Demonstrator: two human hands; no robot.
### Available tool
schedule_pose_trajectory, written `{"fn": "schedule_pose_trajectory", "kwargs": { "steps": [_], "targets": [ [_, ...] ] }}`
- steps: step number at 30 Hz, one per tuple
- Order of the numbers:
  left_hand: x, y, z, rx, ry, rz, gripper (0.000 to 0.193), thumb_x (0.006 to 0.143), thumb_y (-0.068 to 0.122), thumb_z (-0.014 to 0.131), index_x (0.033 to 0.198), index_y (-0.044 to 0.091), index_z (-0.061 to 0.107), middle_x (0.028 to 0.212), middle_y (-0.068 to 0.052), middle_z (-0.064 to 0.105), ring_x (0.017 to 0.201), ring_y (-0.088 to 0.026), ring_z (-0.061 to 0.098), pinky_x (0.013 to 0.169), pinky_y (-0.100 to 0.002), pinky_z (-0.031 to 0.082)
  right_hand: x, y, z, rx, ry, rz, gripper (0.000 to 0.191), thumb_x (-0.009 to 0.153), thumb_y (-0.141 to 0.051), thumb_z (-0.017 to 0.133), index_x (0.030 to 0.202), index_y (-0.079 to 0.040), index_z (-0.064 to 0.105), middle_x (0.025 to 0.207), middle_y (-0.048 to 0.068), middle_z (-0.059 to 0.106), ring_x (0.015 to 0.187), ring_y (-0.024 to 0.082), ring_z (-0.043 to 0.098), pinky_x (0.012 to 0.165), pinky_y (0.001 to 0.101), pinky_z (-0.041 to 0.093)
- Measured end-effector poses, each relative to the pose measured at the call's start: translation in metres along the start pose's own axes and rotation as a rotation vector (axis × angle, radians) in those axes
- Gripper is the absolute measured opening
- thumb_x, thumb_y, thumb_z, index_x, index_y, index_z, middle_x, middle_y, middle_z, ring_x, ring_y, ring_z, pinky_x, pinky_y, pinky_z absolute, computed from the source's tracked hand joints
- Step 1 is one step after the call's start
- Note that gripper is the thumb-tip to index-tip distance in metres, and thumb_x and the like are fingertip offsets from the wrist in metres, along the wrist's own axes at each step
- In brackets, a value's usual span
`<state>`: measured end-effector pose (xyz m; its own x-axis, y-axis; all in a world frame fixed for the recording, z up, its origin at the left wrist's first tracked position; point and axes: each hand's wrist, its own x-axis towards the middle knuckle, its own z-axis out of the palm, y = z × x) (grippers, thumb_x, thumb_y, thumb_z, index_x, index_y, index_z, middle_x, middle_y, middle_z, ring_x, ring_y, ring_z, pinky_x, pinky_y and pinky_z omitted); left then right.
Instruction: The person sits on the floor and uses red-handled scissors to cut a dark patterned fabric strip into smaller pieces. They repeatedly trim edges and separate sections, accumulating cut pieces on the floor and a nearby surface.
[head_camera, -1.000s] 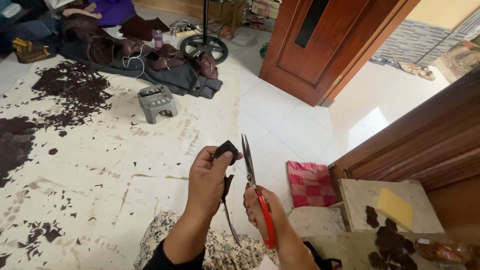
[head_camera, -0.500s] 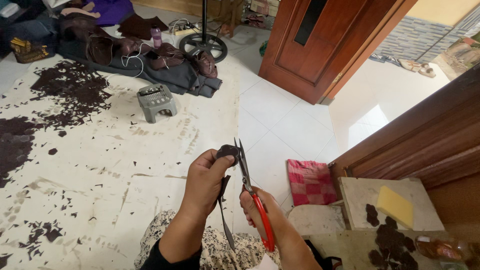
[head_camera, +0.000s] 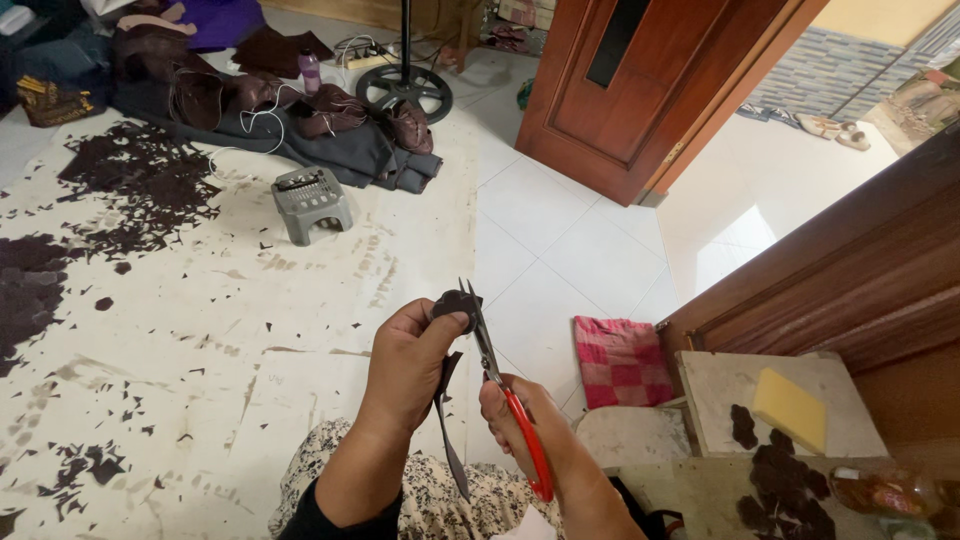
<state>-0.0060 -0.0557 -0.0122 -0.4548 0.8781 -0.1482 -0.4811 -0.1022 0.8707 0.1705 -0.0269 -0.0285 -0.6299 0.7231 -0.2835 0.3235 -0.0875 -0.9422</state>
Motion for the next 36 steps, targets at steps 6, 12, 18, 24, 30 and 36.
{"fn": "schedule_pose_trajectory", "kwargs": {
  "steps": [6,12,18,24,30,36],
  "targets": [
    [0.0009,-0.0012,-0.0001,-0.004,-0.012,0.019,0.013,0.091,0.011,0.07,0.081,0.005,0.065,0.071,0.001,0.062,0.055,-0.003,0.047,0.047,-0.02,0.038,0.0023,0.0045,-0.0012,0.032,-0.006,0.004,0.064,0.089,-0.071,0.051,0.078,-0.008,0.053,0.061,-0.001,0.048,0.052,0.008,0.046,0.046,0.0255,0.04],
    [-0.0005,0.0023,0.0013,0.01,-0.014,-0.001,0.013,0.09,0.013,0.07,0.081,0.006,0.064,0.067,0.003,0.058,0.051,-0.002,0.043,0.044,-0.02,0.034,0.0027,0.0059,-0.0041,0.055,-0.03,-0.001,0.067,0.088,-0.073,0.055,0.081,-0.006,0.054,0.065,-0.001,0.049,0.056,0.008,0.047,0.048,0.0258,0.041],
    [-0.0024,0.0083,0.0024,0.105,-0.001,-0.055,0.011,0.088,0.014,0.069,0.08,0.006,0.066,0.064,0.003,0.056,0.05,-0.003,0.043,0.043,-0.021,0.036,0.0013,0.004,-0.0069,-0.01,-0.048,0.0,0.074,0.081,-0.077,0.054,0.094,-0.005,0.061,0.071,-0.002,0.053,0.064,0.008,0.053,0.057,0.0256,0.048],
    [-0.0014,0.0065,0.002,0.058,-0.023,-0.067,0.01,0.086,0.013,0.07,0.081,0.007,0.064,0.067,0.004,0.057,0.054,-0.003,0.045,0.046,-0.021,0.038,0.0002,0.0015,-0.0078,-0.038,-0.049,0.005,0.074,0.082,-0.077,0.053,0.097,-0.005,0.063,0.071,0.0,0.056,0.066,0.01,0.056,0.059,0.0263,0.05],
    [-0.002,0.0043,-0.002,0.099,-0.038,-0.045,0.014,0.087,0.013,0.07,0.078,0.005,0.062,0.064,0.003,0.052,0.047,-0.005,0.042,0.037,-0.023,0.035,0.0011,0.0009,-0.0064,-0.073,-0.037,0.022,0.074,0.082,-0.077,0.051,0.099,-0.006,0.063,0.071,0.002,0.059,0.067,0.012,0.059,0.06,0.0277,0.051],
    [-0.003,0.0033,-0.0035,0.118,-0.038,-0.033,0.013,0.087,0.013,0.07,0.079,0.004,0.064,0.065,0.002,0.055,0.048,-0.004,0.042,0.038,-0.022,0.035,0.0016,0.0055,-0.0064,-0.086,-0.033,0.019,0.078,0.08,-0.082,0.048,0.091,-0.006,0.062,0.068,0.0,0.055,0.063,0.01,0.056,0.056,0.0266,0.05]
  ]
}}
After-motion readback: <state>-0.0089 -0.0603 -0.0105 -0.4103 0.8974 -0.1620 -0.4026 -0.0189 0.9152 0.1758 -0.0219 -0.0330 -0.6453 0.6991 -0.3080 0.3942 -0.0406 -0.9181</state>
